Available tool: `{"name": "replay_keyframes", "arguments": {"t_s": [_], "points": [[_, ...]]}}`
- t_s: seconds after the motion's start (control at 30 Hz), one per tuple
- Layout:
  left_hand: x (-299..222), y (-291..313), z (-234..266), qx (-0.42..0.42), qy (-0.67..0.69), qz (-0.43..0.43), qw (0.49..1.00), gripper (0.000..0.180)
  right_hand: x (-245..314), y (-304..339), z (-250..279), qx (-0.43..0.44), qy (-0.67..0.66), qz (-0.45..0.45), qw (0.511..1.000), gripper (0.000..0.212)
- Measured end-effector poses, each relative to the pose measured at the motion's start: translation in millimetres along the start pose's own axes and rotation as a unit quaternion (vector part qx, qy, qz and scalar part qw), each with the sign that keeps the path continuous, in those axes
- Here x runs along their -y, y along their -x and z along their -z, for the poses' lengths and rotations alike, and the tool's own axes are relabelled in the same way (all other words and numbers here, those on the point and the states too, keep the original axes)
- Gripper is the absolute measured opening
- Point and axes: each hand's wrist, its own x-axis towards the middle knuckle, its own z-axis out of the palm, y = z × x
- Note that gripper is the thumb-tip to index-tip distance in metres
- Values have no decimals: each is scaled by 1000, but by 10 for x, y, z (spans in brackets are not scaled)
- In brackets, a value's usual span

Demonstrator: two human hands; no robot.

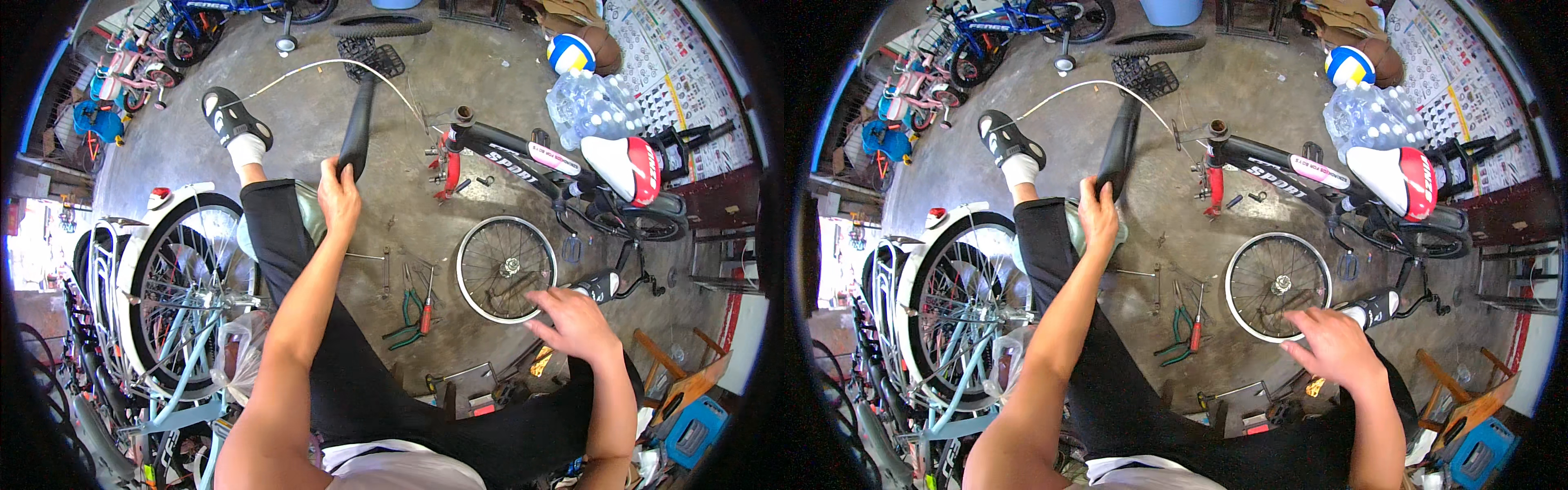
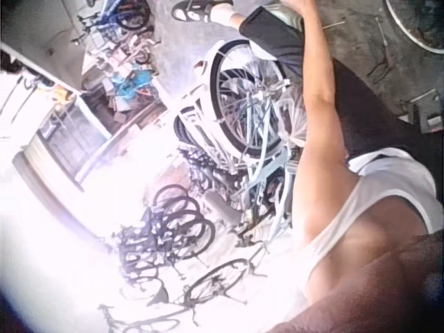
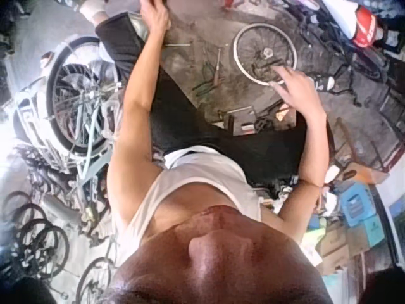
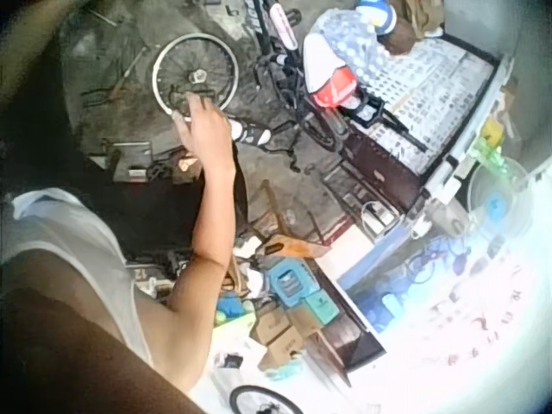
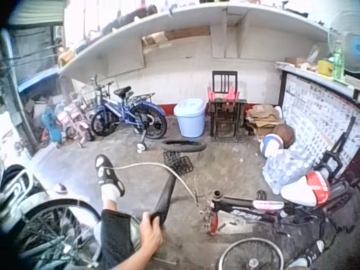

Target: The person removes the inner tube from a bicycle tire by hand and then checks the tube for leaks.

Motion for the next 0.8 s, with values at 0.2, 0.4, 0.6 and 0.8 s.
{"name": "replay_keyframes", "arguments": {"t_s": [0.2, 0.4, 0.6, 0.8], "points": [[-1027, 853, 727, 88, 400, 41, 911, 18, 41, -18, -30, -68, -26, 6, 997, 48], [-2094, 1791, 700, 176, 496, 95, 845, 34, 602, -3, -222, -140, -362, 78, 918, 120], [-2004, 2073, 624, 248, 312, -9, 917, 49, 562, 304, -334, -231, -552, -70, 798, 41], [-1291, 1768, 194, 189, 143, -66, 969, 120, 324, 673, 121, -116, -650, -25, 750, 31]]}}
